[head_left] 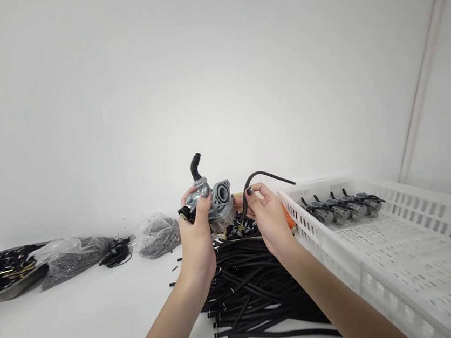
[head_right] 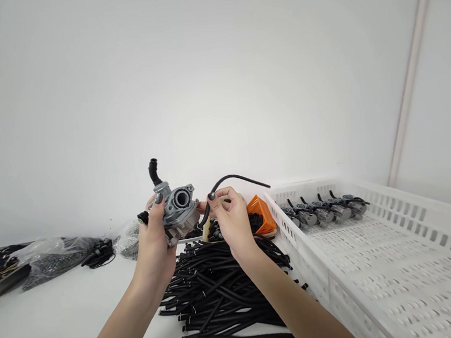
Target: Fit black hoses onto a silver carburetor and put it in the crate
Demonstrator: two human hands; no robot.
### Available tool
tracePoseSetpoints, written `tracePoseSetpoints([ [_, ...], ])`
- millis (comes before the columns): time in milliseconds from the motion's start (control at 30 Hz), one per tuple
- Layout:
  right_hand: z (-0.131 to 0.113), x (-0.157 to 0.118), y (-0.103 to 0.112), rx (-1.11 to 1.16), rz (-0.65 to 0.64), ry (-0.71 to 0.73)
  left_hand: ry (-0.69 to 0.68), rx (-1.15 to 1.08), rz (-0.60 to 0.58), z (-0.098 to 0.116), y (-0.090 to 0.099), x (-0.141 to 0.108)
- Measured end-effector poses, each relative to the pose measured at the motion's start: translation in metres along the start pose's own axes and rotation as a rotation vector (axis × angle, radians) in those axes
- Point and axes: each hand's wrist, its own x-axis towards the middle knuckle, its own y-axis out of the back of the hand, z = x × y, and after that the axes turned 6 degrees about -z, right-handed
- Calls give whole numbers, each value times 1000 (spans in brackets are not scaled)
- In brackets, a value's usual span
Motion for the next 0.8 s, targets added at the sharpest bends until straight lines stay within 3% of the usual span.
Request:
tracePoseSetpoints([
  [300, -3, -4, -2, -47, 34, 87, 75, 86, -120, 5, 1, 1],
  [533, -3, -4, -3, -150, 93, 171, 154, 73, -129, 2, 2, 3],
  [800, -13, -13, -4, -284, 24, 248, 180, -1, -115, 9, 1, 5],
])
